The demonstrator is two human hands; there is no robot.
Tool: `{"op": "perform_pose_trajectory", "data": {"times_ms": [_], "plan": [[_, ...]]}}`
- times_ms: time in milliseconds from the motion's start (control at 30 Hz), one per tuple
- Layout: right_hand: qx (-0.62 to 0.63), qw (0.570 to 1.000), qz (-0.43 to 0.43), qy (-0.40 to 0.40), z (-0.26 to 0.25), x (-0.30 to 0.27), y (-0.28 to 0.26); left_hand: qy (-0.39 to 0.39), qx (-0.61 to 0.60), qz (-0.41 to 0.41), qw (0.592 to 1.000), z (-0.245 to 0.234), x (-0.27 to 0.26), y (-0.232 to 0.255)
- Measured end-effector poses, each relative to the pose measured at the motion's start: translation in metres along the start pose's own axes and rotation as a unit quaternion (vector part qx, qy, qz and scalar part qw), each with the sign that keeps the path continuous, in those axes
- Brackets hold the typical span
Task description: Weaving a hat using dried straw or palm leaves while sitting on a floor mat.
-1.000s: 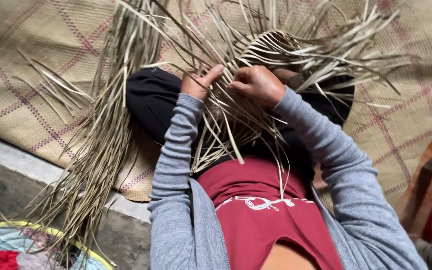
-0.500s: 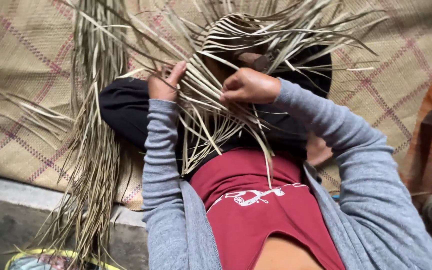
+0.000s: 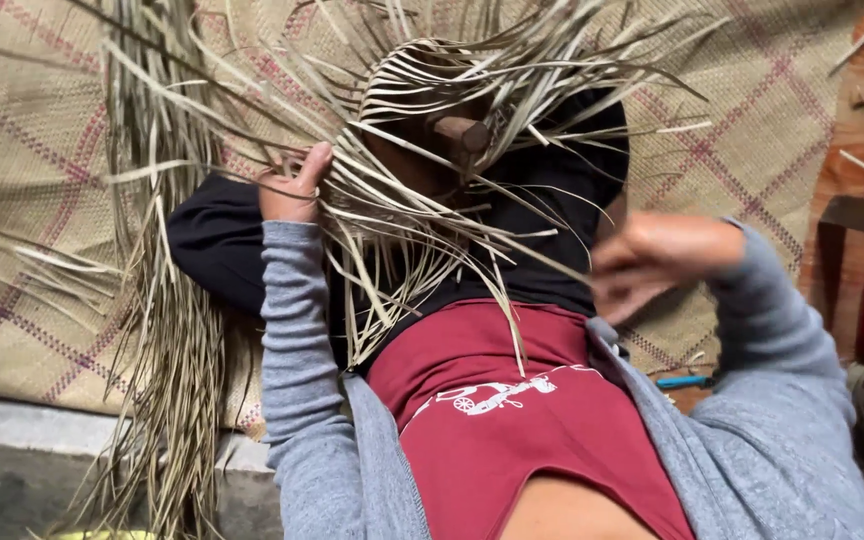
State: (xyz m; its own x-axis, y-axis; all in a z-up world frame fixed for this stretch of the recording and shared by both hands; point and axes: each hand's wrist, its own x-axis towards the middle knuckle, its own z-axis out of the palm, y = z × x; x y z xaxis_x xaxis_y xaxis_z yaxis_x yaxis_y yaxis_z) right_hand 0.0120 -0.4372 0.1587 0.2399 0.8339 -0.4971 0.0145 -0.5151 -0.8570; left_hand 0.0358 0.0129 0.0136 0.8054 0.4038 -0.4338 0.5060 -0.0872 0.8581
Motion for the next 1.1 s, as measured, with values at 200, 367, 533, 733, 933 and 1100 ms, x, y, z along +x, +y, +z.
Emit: {"op": "perform_pose_trajectory", "data": {"times_ms": [200, 367, 533, 733, 933, 1100], "plan": [[-0.032, 0.954, -0.279, -0.106, -0.031, -0.043, -0.087, -0.029, 0.017, 0.03, 0.999, -0.003, 0.012, -0.027], [0.307, 0.742, -0.542, 0.248, 0.007, 0.005, -0.076, -0.028, -0.151, 0.0, 0.988, 0.01, 0.008, -0.029], [0.038, 0.896, -0.281, 0.342, -0.018, 0.156, -0.073, 0.025, 0.038, 0.015, 0.999, 0.0, -0.021, 0.003], [-0.34, 0.775, -0.27, 0.46, 0.022, 0.283, -0.058, 0.109, 0.13, -0.011, 0.985, 0.008, -0.014, -0.024], [-0.466, 0.762, -0.215, 0.396, 0.055, 0.274, 0.0, 0.002, 0.034, -0.134, 0.99, -0.002, 0.031, -0.08], [-0.36, 0.821, -0.274, 0.349, 0.038, 0.254, 0.006, -0.051, -0.151, -0.167, 0.973, -0.035, 0.033, -0.104]]}}
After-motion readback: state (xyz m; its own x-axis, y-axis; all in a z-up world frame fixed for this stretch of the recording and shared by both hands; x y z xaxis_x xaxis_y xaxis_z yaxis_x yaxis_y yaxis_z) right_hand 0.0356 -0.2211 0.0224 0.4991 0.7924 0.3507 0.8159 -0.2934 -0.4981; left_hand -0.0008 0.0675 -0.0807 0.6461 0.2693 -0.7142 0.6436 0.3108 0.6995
